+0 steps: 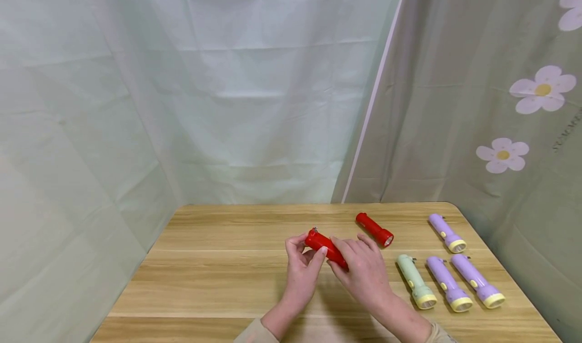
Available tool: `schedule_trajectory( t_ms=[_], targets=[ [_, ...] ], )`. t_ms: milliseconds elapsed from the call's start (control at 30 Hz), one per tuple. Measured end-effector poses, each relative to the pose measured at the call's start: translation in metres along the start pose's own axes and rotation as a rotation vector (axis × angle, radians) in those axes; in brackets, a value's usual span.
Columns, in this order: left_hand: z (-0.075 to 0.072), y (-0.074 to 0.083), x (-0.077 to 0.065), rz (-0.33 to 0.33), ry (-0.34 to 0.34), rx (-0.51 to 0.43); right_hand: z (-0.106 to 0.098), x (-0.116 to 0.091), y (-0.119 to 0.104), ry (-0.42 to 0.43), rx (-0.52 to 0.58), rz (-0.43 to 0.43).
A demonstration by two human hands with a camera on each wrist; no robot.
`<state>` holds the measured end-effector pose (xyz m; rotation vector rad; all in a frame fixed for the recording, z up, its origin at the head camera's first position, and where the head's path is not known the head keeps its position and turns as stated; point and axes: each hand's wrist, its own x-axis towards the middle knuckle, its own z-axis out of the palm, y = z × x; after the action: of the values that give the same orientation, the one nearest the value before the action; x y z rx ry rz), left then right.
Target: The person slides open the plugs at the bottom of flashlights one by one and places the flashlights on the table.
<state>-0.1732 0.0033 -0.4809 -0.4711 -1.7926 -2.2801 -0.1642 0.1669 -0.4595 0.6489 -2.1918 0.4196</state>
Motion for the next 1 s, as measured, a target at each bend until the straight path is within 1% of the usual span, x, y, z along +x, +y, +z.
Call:
schedule_trajectory(
  t_ms=[533, 800, 1000],
  targets=[
    [-0.0011, -0.0010, -0.0012, 0.000, -0.005, 0.006, 0.0006, -0.0012, 0.0002, -0.024, -0.008, 0.003],
    [-0.0017, -0.0006, -0.0014, -0.009, -0.008, 0.007, 0.0014, -0.0014, 0.0005, 0.015, -0.007, -0.022],
    [-0.0016, -0.0004, -0.0015, -0.005, -0.012, 0.009, 0.0016, -0.0011, 0.0002, 0.025, -0.005, -0.028]
  ],
)
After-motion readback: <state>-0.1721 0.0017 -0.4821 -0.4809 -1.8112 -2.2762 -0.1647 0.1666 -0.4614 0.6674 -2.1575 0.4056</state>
